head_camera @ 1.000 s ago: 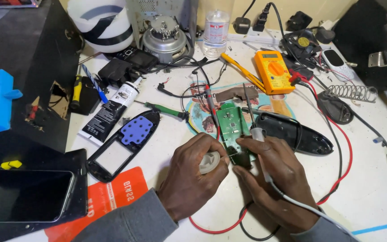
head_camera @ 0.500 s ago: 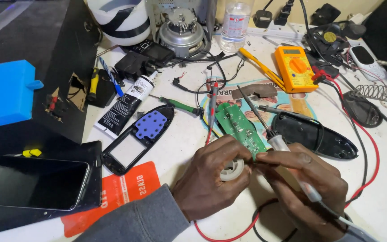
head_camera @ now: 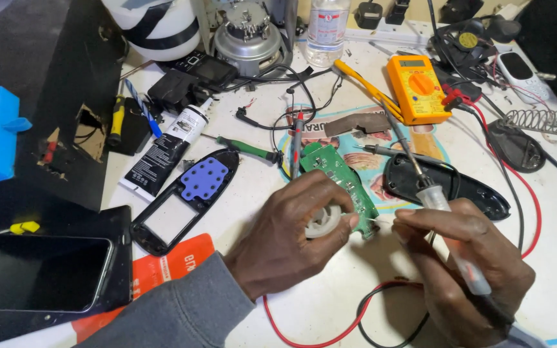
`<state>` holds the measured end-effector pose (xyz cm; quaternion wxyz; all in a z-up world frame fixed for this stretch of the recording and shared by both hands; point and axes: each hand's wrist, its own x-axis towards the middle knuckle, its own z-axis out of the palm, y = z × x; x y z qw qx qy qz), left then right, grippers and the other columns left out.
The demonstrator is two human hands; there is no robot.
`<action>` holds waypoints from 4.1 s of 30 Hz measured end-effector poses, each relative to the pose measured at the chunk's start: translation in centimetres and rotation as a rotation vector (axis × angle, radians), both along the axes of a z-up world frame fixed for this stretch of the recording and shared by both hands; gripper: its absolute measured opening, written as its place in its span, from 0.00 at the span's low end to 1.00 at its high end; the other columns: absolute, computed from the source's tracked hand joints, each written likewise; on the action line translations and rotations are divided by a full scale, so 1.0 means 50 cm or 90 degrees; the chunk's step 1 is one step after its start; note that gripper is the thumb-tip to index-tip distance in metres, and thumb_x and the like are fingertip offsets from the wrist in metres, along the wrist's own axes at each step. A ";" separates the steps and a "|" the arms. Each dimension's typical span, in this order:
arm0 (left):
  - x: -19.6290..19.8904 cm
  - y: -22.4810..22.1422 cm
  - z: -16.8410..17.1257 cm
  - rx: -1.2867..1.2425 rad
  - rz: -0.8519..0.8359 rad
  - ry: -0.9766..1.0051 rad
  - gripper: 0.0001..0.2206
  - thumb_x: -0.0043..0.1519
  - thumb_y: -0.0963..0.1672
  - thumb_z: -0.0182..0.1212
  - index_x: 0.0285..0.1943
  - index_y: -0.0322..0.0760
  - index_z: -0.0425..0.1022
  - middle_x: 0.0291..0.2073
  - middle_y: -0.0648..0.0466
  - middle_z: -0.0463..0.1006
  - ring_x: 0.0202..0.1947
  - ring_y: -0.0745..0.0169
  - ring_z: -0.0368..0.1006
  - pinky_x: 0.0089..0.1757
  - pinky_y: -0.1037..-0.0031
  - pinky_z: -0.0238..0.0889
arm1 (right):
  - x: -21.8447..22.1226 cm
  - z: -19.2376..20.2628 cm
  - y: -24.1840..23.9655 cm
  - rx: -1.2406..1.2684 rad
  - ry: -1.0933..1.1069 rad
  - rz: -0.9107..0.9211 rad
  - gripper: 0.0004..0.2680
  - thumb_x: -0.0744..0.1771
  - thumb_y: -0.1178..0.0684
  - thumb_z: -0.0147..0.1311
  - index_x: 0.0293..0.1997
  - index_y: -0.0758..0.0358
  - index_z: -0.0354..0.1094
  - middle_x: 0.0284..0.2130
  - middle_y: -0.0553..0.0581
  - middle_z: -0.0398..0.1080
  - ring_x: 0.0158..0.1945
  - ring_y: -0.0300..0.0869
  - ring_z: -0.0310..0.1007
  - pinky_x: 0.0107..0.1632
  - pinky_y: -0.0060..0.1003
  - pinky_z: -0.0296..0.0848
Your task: Soldering electronic components onto a circuit board at a repair station.
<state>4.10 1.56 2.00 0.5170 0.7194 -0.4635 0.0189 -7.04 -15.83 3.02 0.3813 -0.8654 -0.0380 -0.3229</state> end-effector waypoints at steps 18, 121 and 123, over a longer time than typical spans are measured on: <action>0.021 0.008 -0.031 -0.003 0.083 -0.156 0.06 0.60 0.37 0.63 0.37 0.35 0.69 0.38 0.48 0.77 0.40 0.50 0.73 0.42 0.60 0.66 | -0.093 -0.113 -0.124 0.701 0.132 -0.399 0.07 0.72 0.41 0.49 0.53 0.43 0.68 0.22 0.49 0.58 0.24 0.40 0.58 0.31 0.33 0.62; 0.010 0.015 -0.037 -0.023 0.059 -0.230 0.06 0.57 0.34 0.57 0.40 0.26 0.68 0.34 0.41 0.74 0.38 0.43 0.73 0.37 0.61 0.67 | -0.090 -0.104 -0.066 0.503 0.097 -0.231 0.16 0.74 0.43 0.47 0.61 0.69 0.64 0.27 0.64 0.64 0.23 0.50 0.65 0.39 0.44 0.81; 0.009 0.014 -0.037 -0.027 0.060 -0.228 0.05 0.57 0.34 0.57 0.40 0.26 0.67 0.34 0.41 0.74 0.38 0.43 0.72 0.37 0.61 0.67 | -0.089 -0.097 -0.060 0.494 0.103 -0.236 0.16 0.75 0.45 0.45 0.62 0.70 0.63 0.27 0.65 0.63 0.24 0.52 0.64 0.40 0.45 0.81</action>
